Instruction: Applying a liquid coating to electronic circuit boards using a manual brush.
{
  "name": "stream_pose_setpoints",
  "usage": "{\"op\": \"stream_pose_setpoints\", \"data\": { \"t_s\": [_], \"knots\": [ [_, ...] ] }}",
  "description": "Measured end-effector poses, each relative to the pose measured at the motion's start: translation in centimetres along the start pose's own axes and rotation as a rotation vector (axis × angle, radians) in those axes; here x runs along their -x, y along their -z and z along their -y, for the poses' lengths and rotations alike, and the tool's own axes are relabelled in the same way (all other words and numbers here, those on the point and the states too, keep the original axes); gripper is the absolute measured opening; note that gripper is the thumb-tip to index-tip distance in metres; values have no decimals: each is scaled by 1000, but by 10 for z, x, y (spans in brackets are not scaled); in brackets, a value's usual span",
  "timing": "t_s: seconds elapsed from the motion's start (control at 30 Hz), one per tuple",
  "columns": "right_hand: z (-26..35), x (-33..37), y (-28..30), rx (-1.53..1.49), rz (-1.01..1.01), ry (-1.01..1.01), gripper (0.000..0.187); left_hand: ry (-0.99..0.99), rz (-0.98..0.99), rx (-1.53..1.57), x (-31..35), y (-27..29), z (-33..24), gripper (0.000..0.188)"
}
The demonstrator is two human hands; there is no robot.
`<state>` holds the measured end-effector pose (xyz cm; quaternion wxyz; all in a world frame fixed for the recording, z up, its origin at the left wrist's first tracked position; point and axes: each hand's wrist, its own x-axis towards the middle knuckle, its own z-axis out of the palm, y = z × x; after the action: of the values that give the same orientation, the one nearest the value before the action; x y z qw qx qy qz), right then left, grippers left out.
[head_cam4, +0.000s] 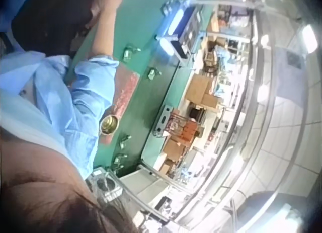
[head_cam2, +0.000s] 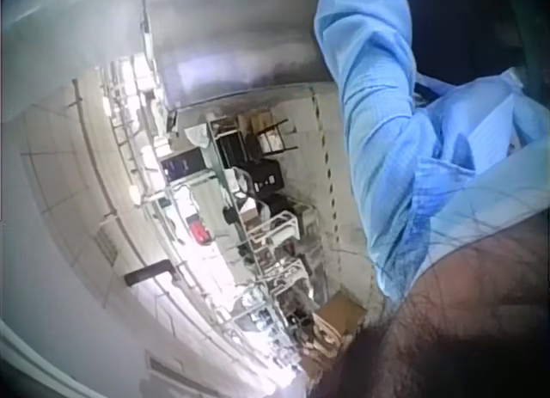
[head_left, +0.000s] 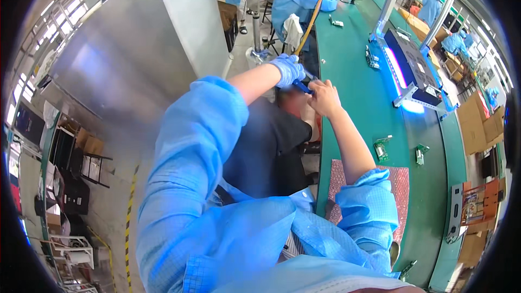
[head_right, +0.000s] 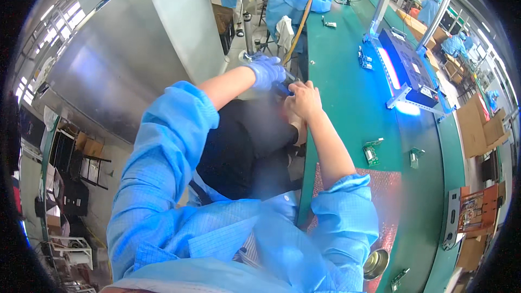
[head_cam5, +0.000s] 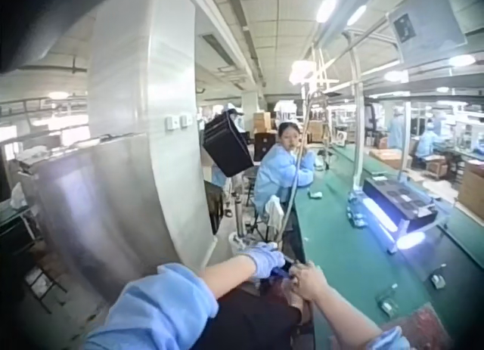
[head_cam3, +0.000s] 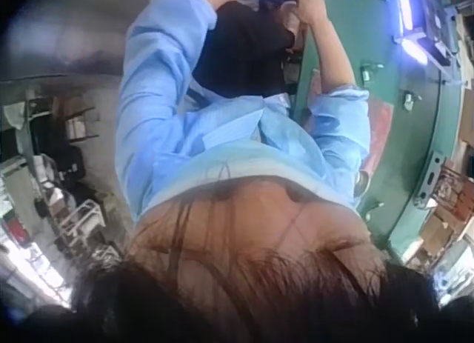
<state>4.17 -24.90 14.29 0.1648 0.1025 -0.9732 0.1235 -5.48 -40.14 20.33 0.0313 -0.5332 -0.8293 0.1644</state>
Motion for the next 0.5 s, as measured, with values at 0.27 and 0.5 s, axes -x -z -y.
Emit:
{"op": "stream_pose_setpoints", "data": {
  "t_s": [0.27, 0.5],
  "knots": [
    [6, -46, -35, 141, -57, 250, 25, 133, 283, 35, -9, 1, 39, 45],
    [-23, -73, -67, 283, -134, 135, 29, 299, 194, 64, -18, -48, 61, 49]
  ]
}}
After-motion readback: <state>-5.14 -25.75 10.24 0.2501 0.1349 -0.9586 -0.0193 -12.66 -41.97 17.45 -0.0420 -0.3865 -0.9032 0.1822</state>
